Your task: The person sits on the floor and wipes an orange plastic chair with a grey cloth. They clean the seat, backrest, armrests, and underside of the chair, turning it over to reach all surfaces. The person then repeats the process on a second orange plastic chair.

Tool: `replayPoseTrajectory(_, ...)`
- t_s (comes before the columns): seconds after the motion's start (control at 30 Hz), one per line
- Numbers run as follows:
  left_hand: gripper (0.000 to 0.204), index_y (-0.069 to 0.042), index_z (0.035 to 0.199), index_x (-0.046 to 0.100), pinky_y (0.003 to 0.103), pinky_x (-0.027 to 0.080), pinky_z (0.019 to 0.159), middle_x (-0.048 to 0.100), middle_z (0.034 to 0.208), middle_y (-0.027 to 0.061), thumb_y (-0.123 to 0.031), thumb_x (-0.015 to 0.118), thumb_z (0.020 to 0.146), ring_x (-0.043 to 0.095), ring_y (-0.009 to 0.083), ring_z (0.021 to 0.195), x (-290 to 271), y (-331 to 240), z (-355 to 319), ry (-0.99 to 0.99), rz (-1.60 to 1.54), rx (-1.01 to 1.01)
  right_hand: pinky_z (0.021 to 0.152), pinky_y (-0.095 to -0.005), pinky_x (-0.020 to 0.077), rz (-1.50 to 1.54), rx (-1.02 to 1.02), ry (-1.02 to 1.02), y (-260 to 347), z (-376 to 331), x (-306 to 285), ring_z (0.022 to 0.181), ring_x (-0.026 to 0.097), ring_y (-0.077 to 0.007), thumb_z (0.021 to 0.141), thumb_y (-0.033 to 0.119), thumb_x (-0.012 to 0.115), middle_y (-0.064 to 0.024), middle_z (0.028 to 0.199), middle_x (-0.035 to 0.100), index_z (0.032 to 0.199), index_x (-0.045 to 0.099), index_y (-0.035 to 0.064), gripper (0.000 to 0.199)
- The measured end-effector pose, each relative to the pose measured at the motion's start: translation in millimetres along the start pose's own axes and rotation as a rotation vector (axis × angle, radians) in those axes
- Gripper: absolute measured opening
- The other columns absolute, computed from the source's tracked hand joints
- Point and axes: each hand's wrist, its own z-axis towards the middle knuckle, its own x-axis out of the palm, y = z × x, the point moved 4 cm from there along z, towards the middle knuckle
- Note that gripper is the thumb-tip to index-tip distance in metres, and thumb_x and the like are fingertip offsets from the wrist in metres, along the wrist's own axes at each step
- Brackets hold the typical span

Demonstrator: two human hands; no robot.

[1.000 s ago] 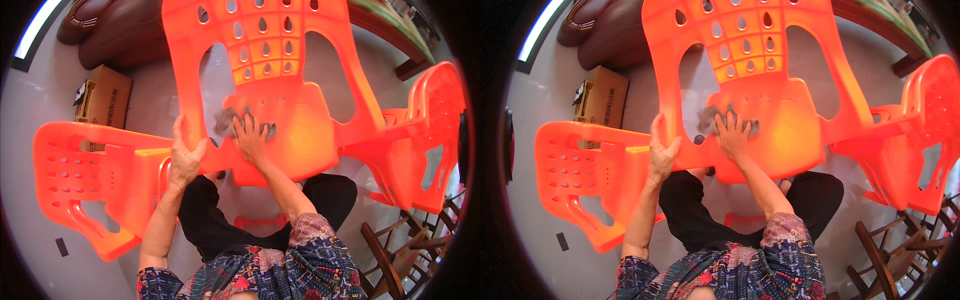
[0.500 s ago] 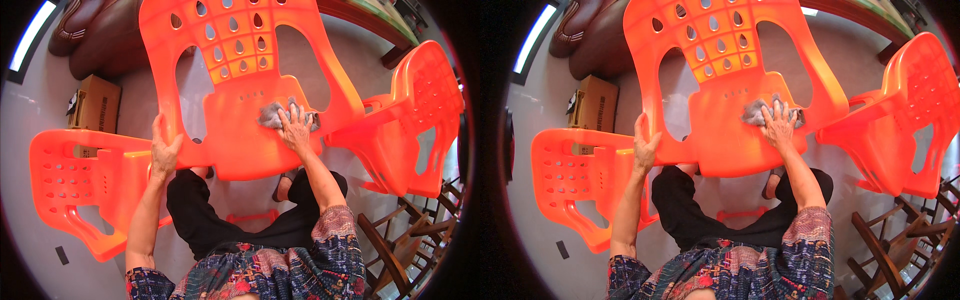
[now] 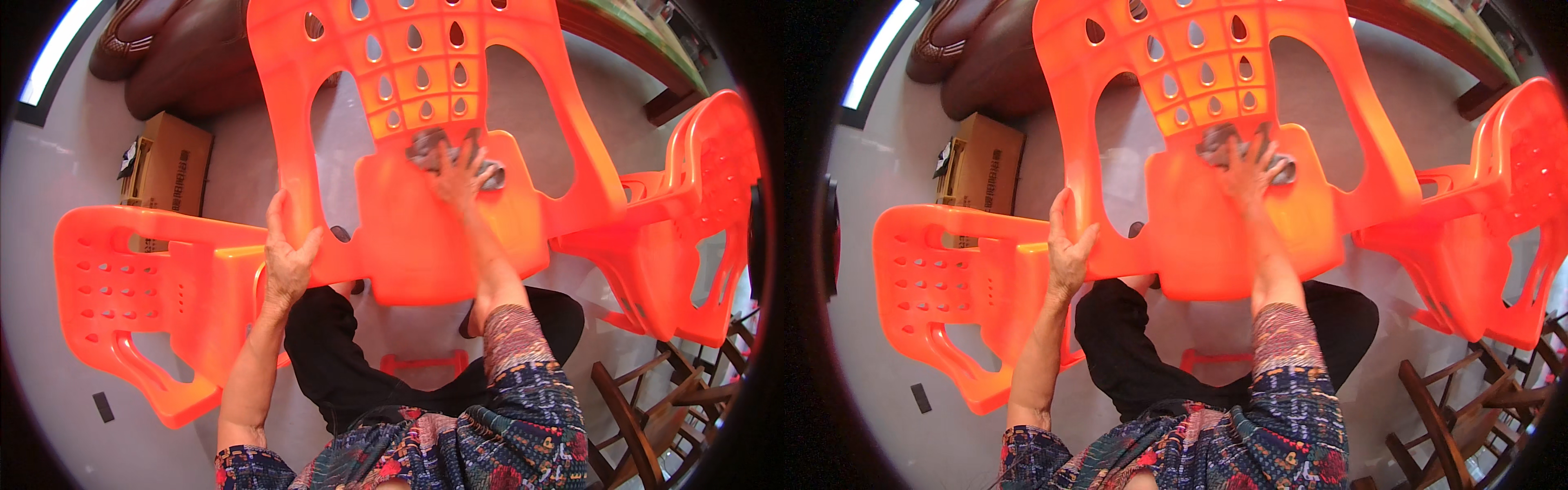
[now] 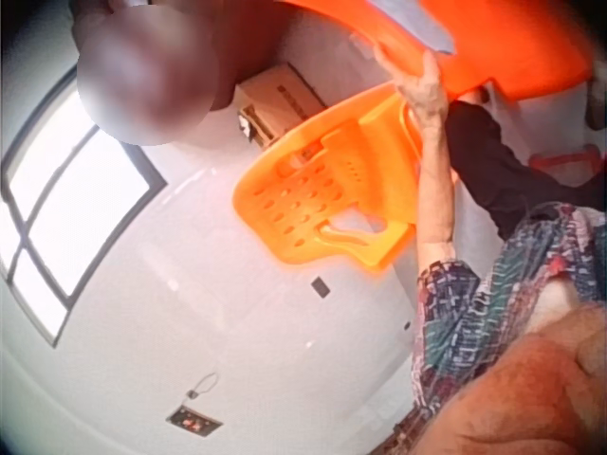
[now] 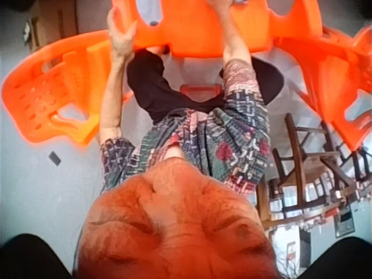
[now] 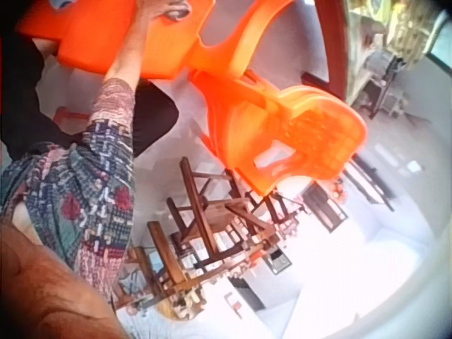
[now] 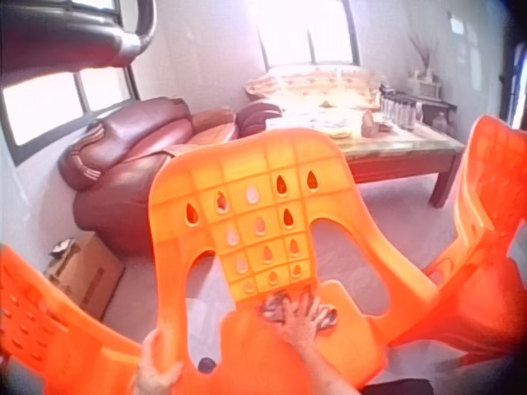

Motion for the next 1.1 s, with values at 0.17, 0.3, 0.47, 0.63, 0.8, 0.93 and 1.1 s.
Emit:
replayPoseTrajectory(0.17,0.066,-0.001,0.14,0.029,0.029,0.045,0.092,0.05,0.126,0.0134,-0.005,0.061,0.083,0.053,0.0175,0.108,4,4,3,0.011,-0.069,0.004,0.095,-0.0729,0.022,0.127,-0.128,-0.019,58,-75,-17,0.132,0.028,-0.0446,0.078,0.051,0.057,-0.0146,0.144,0.035,0.134,0.048,0.0342,0.06)
replayPoseTrajectory(0.3,0.065,-0.002,0.139,0.03,0.028,0.05,0.081,0.058,0.113,0.0124,-0.007,0.062,0.083,0.059,0.0161,0.093,1,2,4,-0.003,-0.062,0.079,0.096,-0.0708,0.0224,0.185,-0.202,0.107,60,-132,-55,0.13,0.03,-0.0422,0.08,0.045,0.056,-0.012,0.141,0.038,0.131,0.051,0.0329,0.053)
replayPoseTrajectory(0.47,0.065,-0.001,0.139,0.032,0.029,0.05,0.079,0.06,0.108,0.0133,-0.011,0.063,0.082,0.06,0.0156,0.089,-3,16,9,-0.027,0.037,0.103,0.098,-0.0696,0.0224,0.15,-0.193,0.163,13,-166,-90,0.131,0.029,-0.0392,0.079,0.04,0.058,-0.0106,0.14,0.037,0.128,0.053,0.0301,0.049)
replayPoseTrajectory(0.63,0.066,-0.002,0.138,0.034,0.03,0.049,0.082,0.06,0.112,0.016,-0.014,0.065,0.081,0.061,0.0181,0.094,-3,13,8,-0.042,0.106,0.054,0.1,-0.0627,0.0293,-0.127,0.14,-0.088,-84,-153,-111,0.129,0.034,-0.0395,0.076,0.038,0.067,-0.0117,0.137,0.04,0.125,0.054,0.0249,0.053)
replayPoseTrajectory(0.8,0.067,-0.002,0.136,0.037,0.032,0.048,0.085,0.059,0.116,0.0172,-0.019,0.067,0.079,0.061,0.0217,0.097,2,20,17,-0.06,0.125,0.134,0.098,-0.0435,0.0416,1.015,0.621,-0.408,-187,-155,-73,0.118,0.05,-0.0343,0.072,0.019,0.075,-0.019,0.131,0.047,0.13,0.043,0.0047,0.068)
replayPoseTrajectory(0.93,0.067,-0.002,0.136,0.037,0.032,0.048,0.085,0.058,0.119,0.0169,-0.02,0.068,0.079,0.06,0.0218,0.098,-8,31,18,-0.075,0.149,0.105,0.099,-0.0418,0.0418,1.367,0.858,-0.557,-160,-167,-58,0.116,0.051,-0.0314,0.072,0.022,0.076,-0.0209,0.131,0.046,0.133,0.033,-0.0057,0.08)
replayPoseTrajectory(1.1,0.069,-0.003,0.136,0.038,0.032,0.047,0.085,0.059,0.117,0.017,-0.024,0.069,0.078,0.061,0.022,0.097,-4,27,17,-0.072,0.147,0.097,0.097,-0.0434,0.0414,1.201,1.073,-0.672,-96,-211,-32,0.113,0.05,-0.0343,0.079,0.024,0.068,-0.0225,0.132,0.043,0.137,0.031,-0.0023,0.074)
